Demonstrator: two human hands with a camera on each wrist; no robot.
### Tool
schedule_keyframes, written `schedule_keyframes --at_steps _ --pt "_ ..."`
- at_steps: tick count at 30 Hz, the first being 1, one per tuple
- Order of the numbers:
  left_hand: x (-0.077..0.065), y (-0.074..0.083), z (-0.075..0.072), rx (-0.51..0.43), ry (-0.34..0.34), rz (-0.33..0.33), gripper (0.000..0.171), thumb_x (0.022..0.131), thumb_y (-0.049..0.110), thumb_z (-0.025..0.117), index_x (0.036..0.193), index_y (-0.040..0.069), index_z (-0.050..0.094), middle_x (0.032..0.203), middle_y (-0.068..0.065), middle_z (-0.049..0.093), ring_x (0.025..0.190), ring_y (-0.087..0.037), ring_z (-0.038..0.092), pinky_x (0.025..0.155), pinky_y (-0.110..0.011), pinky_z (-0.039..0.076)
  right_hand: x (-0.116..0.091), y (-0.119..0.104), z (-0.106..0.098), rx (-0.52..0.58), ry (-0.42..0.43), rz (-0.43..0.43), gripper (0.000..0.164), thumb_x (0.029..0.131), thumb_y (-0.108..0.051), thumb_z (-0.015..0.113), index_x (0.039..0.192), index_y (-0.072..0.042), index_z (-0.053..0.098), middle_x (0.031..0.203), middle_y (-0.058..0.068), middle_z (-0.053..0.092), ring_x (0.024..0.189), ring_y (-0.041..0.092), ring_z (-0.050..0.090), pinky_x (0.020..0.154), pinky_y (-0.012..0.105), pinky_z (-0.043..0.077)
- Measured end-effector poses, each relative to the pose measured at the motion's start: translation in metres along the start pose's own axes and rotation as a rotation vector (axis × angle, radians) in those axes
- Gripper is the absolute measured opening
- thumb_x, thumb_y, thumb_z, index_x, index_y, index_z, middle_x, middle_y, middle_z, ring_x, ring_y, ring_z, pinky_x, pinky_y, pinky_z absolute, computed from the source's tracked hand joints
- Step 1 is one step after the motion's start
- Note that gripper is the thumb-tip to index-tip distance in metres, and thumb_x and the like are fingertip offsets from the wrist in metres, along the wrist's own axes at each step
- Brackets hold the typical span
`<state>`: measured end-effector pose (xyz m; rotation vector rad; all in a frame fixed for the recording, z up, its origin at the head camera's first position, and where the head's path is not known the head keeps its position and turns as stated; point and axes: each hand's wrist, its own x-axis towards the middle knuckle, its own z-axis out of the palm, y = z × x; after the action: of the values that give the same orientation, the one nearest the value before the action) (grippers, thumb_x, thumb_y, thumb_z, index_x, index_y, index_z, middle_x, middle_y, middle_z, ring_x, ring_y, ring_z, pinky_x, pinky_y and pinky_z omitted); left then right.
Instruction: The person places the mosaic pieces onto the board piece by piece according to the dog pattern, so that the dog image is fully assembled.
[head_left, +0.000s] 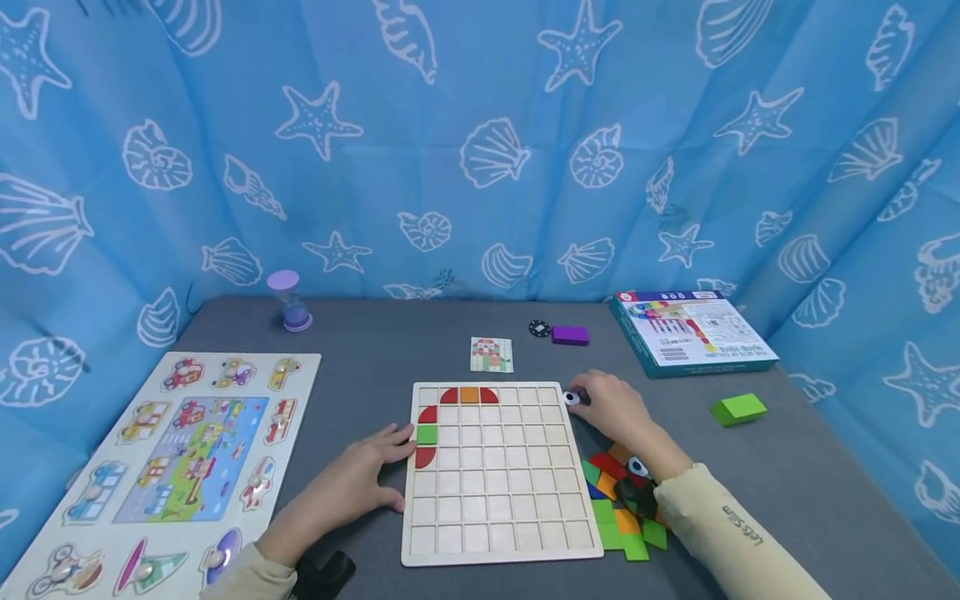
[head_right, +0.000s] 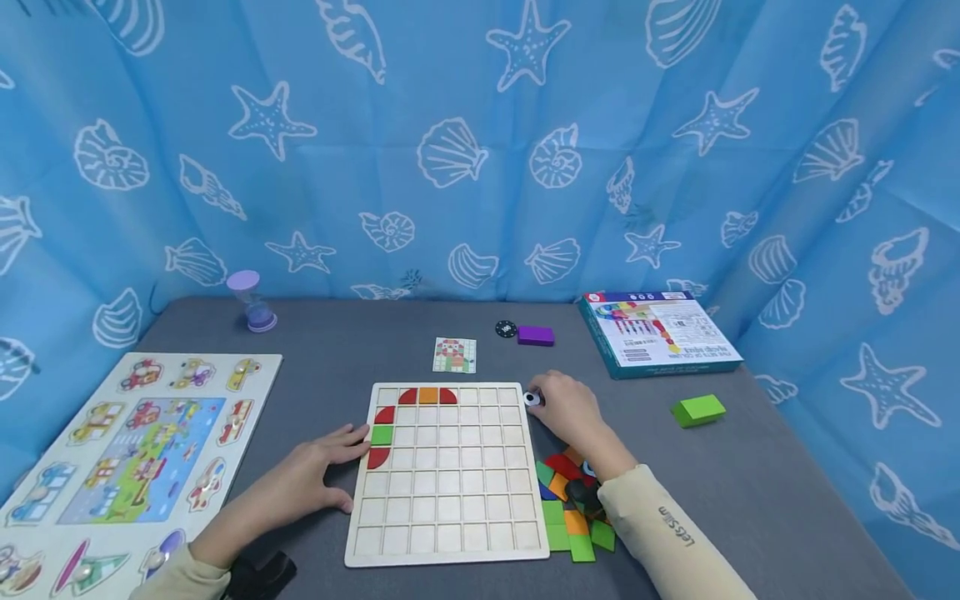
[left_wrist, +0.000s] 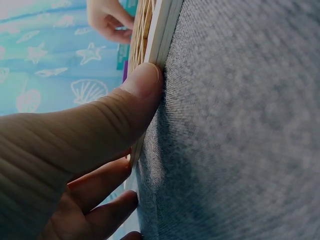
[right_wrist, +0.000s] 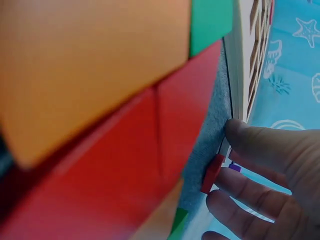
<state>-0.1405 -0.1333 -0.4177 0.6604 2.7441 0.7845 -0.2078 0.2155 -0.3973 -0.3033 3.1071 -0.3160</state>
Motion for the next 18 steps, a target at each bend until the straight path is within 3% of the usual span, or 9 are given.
schedule_keyframes --at_steps 6,11,18 --pt "0.0 0.0 -0.001 0.002 -0.005 -0.008 0.075 0.058 0.029 0.081 0.125 0.012 0.052 0.138 -0.002 0.04 0.131 -0.027 0.027 0.097 -0.054 0.028 0.005 -0.002 0.0 -0.009 -0.02 0.023 0.02 0.076 -0.022 0.069 0.093 -0.011 0.067 0.082 0.003 0.058 0.068 0.016 0.049 0.061 0.033 0.046" --pt "0.001 -0.001 -0.001 0.01 -0.012 -0.008 0.075 0.058 0.029 0.08 0.126 0.012 0.052 0.138 -0.002 0.039 0.131 -0.026 0.027 0.098 -0.052 0.029 0.009 -0.011 -0.006 0.008 -0.006 -0.011 0.02 0.076 -0.018 0.068 0.093 -0.01 0.064 0.083 0.003 0.058 0.068 0.016 0.05 0.061 0.033 0.045" --pt "0.001 -0.001 0.001 0.015 -0.004 -0.009 0.075 0.058 0.029 0.081 0.126 0.013 0.052 0.138 -0.002 0.039 0.131 -0.026 0.027 0.099 -0.052 0.028 0.016 -0.063 -0.006 0.071 -0.021 -0.177 0.02 0.074 -0.014 0.07 0.093 -0.013 0.064 0.084 -0.001 0.057 0.073 0.012 0.052 0.064 0.028 0.045"
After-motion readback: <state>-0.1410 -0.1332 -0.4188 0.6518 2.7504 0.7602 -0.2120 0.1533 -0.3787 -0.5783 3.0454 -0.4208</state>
